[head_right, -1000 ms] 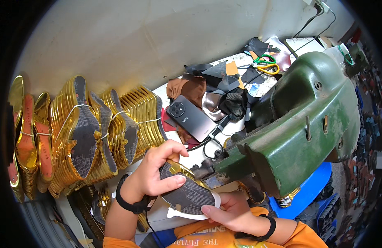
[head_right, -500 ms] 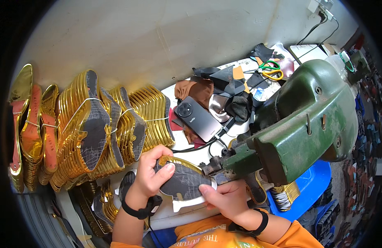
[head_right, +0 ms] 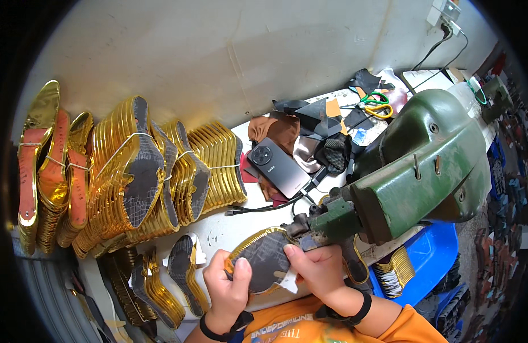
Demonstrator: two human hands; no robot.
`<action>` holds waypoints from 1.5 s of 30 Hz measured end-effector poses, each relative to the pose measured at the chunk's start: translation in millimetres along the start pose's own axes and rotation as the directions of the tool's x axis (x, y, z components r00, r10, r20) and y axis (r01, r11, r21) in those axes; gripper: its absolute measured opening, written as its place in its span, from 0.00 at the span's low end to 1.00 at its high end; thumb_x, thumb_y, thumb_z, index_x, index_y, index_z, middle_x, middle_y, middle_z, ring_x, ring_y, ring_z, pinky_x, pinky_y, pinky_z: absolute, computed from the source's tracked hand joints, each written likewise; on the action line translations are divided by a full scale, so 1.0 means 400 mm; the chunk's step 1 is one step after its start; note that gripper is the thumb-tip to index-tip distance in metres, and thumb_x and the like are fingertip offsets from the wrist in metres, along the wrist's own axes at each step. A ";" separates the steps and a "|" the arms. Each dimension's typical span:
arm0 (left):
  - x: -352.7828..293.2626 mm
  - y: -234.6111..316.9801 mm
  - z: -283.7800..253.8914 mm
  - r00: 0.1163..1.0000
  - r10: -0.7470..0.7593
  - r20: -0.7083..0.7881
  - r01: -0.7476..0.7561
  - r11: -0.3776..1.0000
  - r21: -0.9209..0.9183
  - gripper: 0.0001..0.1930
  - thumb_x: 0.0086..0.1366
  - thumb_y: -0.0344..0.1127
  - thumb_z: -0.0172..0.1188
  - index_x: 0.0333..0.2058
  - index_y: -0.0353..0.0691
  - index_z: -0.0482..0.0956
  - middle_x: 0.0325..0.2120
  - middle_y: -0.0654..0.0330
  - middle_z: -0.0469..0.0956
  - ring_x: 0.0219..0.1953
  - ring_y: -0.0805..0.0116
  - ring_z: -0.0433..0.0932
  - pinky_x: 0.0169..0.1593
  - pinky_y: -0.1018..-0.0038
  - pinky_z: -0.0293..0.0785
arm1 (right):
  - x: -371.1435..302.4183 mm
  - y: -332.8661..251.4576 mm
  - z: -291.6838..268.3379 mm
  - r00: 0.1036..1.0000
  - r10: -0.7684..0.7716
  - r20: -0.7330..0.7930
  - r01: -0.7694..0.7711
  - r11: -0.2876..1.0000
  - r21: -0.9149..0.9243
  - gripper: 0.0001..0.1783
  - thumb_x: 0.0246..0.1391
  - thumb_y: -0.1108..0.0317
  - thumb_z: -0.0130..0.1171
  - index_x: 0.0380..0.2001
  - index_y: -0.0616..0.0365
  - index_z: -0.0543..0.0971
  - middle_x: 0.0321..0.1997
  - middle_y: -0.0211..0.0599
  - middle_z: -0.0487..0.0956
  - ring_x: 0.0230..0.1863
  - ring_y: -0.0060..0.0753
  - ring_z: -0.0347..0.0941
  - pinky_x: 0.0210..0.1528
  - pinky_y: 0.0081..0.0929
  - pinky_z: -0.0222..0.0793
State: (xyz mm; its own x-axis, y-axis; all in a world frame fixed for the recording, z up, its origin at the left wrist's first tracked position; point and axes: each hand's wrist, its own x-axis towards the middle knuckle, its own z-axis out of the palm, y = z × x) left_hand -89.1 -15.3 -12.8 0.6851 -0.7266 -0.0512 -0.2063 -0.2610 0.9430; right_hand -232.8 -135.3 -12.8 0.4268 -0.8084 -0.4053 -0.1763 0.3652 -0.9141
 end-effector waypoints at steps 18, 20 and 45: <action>-0.008 0.040 0.042 0.937 -0.151 0.316 0.278 0.868 -0.411 0.17 0.72 0.37 0.60 0.24 0.33 0.78 0.21 0.72 0.75 0.25 0.85 0.66 0.28 0.80 0.66 | -0.033 -0.045 -0.024 0.629 -0.775 0.064 0.686 0.514 -0.516 0.08 0.47 0.80 0.71 0.32 0.62 0.84 0.22 0.37 0.79 0.16 0.28 0.72 0.19 0.23 0.64; -0.013 0.038 0.047 0.945 -0.148 0.291 0.269 0.858 -0.438 0.18 0.72 0.37 0.59 0.24 0.33 0.78 0.22 0.72 0.75 0.25 0.85 0.66 0.28 0.80 0.65 | -0.034 -0.050 -0.021 0.626 -0.776 0.074 0.686 0.503 -0.526 0.08 0.47 0.80 0.71 0.32 0.61 0.84 0.22 0.37 0.79 0.16 0.28 0.72 0.19 0.23 0.64; -0.281 0.034 0.019 0.940 -0.148 0.306 0.332 0.601 -0.728 0.26 0.63 0.27 0.54 0.59 0.24 0.65 0.52 0.45 0.75 0.52 0.58 0.79 0.58 0.62 0.77 | -0.165 -0.059 -0.064 0.523 -0.753 0.400 0.849 0.417 -0.325 0.13 0.41 0.80 0.72 0.34 0.61 0.84 0.27 0.35 0.78 0.23 0.32 0.74 0.24 0.24 0.67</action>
State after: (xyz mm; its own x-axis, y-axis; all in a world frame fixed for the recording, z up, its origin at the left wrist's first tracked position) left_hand -174.0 58.0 3.4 0.4611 -0.8391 -0.2888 0.6116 0.0647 0.7885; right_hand -279.5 -102.4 35.3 0.7108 -0.5130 0.4812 0.0007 -0.6836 -0.7298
